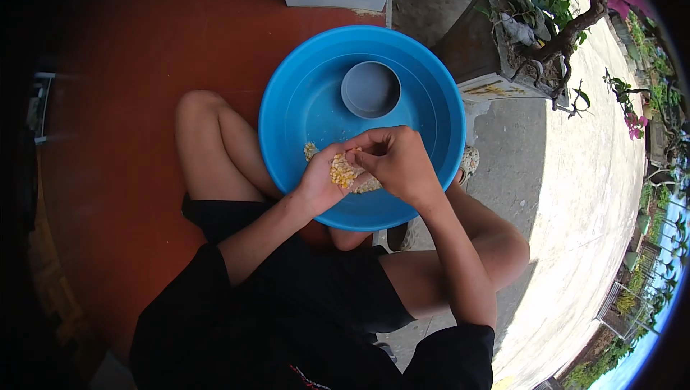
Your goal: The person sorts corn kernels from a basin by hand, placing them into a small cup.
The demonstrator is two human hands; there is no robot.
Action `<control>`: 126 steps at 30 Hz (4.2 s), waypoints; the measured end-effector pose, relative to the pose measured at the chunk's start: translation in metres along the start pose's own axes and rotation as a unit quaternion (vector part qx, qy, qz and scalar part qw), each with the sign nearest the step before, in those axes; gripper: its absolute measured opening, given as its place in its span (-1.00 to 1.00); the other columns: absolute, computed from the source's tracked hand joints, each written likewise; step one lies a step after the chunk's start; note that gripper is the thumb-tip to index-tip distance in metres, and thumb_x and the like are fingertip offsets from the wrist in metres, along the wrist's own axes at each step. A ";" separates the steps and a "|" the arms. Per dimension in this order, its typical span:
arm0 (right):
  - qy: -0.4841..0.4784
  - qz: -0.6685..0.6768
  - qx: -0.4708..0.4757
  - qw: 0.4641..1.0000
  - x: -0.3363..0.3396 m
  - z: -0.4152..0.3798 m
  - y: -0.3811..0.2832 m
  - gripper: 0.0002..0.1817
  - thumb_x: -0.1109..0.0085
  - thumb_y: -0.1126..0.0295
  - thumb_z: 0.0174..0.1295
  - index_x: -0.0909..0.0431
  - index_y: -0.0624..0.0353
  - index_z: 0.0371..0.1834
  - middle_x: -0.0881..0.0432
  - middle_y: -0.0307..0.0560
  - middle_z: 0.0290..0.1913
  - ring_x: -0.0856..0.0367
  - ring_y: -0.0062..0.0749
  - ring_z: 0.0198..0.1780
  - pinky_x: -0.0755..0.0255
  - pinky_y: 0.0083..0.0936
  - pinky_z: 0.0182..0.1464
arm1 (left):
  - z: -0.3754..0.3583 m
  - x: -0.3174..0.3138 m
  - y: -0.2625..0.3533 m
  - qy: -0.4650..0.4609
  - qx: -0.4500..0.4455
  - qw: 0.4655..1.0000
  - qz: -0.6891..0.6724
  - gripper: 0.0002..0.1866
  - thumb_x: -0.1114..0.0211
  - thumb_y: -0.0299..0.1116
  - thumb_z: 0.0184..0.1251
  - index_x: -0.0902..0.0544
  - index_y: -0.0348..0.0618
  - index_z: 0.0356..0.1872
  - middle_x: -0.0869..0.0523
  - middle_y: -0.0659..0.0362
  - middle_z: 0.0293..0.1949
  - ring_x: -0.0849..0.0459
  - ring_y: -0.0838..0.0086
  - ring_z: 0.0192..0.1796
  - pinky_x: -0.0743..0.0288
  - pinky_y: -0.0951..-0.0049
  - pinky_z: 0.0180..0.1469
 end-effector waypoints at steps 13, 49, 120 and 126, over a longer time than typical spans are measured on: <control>0.230 -0.134 0.185 0.946 0.052 0.028 -0.035 -0.68 -0.36 0.51 0.48 -0.80 0.34 0.24 -0.91 0.19 0.04 -0.92 -0.15 0.13 -0.75 -0.34 0.16 | -0.008 -0.009 0.006 -0.058 -0.009 0.998 -0.035 -0.44 0.01 -0.18 0.80 -0.50 -0.43 0.52 -0.62 -0.15 0.51 -0.56 0.02 0.59 -0.47 0.14 0.65; 0.272 -0.220 0.253 0.902 0.038 0.001 -0.071 -0.82 -0.45 0.59 0.39 -0.83 0.32 0.02 -0.87 0.12 -0.04 -0.93 -0.15 -0.04 -0.85 -0.33 0.00 | -0.005 -0.007 0.006 -0.046 -0.008 0.997 -0.058 -0.49 0.02 -0.22 0.79 -0.56 -0.40 0.47 -0.70 -0.11 0.41 -0.64 0.05 0.52 -0.54 0.15 0.60; 0.052 -0.268 0.153 0.950 -0.014 0.003 -0.002 -0.89 -0.43 0.58 0.28 -0.80 0.29 -0.15 -0.72 0.14 -0.17 -0.82 0.13 -0.17 -0.70 -0.07 -0.04 | 0.001 0.006 -0.007 -0.045 -0.018 0.998 -0.026 -0.66 -0.09 -0.23 0.69 -0.64 -0.14 0.26 -0.79 0.15 0.17 -0.77 0.38 0.25 -0.63 0.17 0.31; 0.035 -0.297 0.163 0.940 -0.017 0.003 -0.011 -0.88 -0.45 0.56 0.25 -0.78 0.29 -0.16 -0.73 0.12 -0.15 -0.81 0.11 -0.12 -0.69 -0.07 -0.01 | 0.003 0.009 -0.008 -0.043 -0.027 0.998 -0.033 -0.68 -0.12 -0.24 0.67 -0.65 -0.14 0.23 -0.79 0.14 0.18 -0.77 0.34 0.25 -0.63 0.14 0.33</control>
Point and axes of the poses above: each hand's wrist, its own z-axis towards the middle knuckle, its own x-axis out of the back of the hand, y = z × x, the point moved 6 cm from there along z, towards the middle knuckle
